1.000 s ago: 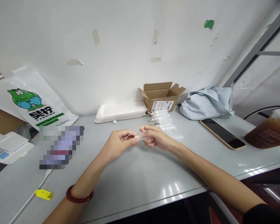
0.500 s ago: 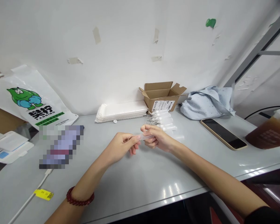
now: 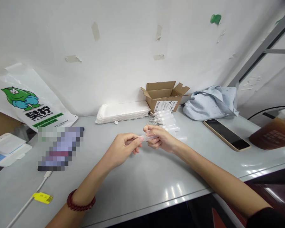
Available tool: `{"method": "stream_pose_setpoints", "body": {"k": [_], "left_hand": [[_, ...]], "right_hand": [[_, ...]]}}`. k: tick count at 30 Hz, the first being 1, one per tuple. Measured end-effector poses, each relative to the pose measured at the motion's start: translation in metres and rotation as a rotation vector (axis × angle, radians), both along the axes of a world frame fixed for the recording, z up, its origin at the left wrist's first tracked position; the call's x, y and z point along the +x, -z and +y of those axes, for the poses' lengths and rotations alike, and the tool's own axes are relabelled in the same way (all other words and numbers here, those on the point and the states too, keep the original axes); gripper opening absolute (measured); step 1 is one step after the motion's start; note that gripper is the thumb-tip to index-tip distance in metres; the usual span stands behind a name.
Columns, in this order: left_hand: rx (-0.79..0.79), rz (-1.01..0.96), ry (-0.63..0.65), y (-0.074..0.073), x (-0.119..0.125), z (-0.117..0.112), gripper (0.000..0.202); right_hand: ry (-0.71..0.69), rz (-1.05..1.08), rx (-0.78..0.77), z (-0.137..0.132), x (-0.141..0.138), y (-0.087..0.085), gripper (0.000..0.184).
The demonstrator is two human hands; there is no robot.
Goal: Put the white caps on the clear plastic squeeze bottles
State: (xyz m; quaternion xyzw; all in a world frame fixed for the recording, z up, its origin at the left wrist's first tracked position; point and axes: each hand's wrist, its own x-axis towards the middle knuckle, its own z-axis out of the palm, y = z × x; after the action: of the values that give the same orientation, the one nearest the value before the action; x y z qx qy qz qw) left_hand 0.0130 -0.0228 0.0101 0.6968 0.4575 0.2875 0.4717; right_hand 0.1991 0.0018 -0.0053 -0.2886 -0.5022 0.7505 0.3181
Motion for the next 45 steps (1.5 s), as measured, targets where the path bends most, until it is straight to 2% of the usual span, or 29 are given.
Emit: {"method": "stream_pose_setpoints", "body": {"k": [3,6,11,15,21,25,30,32,34,38,40,43,45], "left_hand": [[0.049,-0.016,-0.024,-0.003,0.001,-0.002,0.023],[0.054,-0.027,-0.034,-0.004,0.001,-0.002,0.022],[-0.131,-0.047,0.012,-0.001,0.000,0.001,0.041],[-0.239,-0.170,0.033,0.002,0.000,0.001,0.042],[-0.317,-0.272,-0.033,0.005,-0.001,0.003,0.040],[-0.229,-0.285,-0.067,0.008,0.001,0.004,0.036],[0.069,-0.083,-0.155,0.007,0.007,-0.003,0.026],[0.142,-0.050,-0.200,0.008,0.010,-0.005,0.022],[0.104,-0.068,-0.195,0.009,0.011,-0.004,0.022],[-0.142,-0.196,-0.052,0.012,0.009,0.000,0.039],[-0.196,-0.226,-0.038,0.012,0.008,0.000,0.040],[-0.092,-0.148,-0.065,0.011,0.008,-0.004,0.040],[0.123,-0.020,-0.075,0.012,0.009,-0.007,0.040]], "right_hand": [[-0.003,0.006,0.006,0.001,0.001,0.002,0.018],[-0.006,0.014,0.007,0.001,0.001,0.002,0.017],[-0.014,0.016,0.013,0.000,0.000,0.000,0.018],[0.038,-0.017,0.041,-0.002,0.000,-0.004,0.017],[0.174,-0.070,0.237,-0.003,-0.003,-0.005,0.019],[0.246,-0.060,0.324,-0.005,-0.005,-0.001,0.024],[0.299,-0.048,0.256,-0.006,-0.008,0.000,0.028],[0.316,-0.056,0.241,-0.006,-0.009,0.000,0.030],[0.338,-0.062,0.244,-0.005,-0.009,-0.001,0.029],[0.336,-0.067,0.256,-0.007,-0.009,-0.003,0.027],[0.314,-0.066,0.266,-0.008,-0.009,-0.005,0.027],[0.293,-0.065,0.259,-0.008,-0.007,-0.006,0.027],[0.285,-0.058,0.209,-0.008,-0.006,-0.008,0.030]]}}
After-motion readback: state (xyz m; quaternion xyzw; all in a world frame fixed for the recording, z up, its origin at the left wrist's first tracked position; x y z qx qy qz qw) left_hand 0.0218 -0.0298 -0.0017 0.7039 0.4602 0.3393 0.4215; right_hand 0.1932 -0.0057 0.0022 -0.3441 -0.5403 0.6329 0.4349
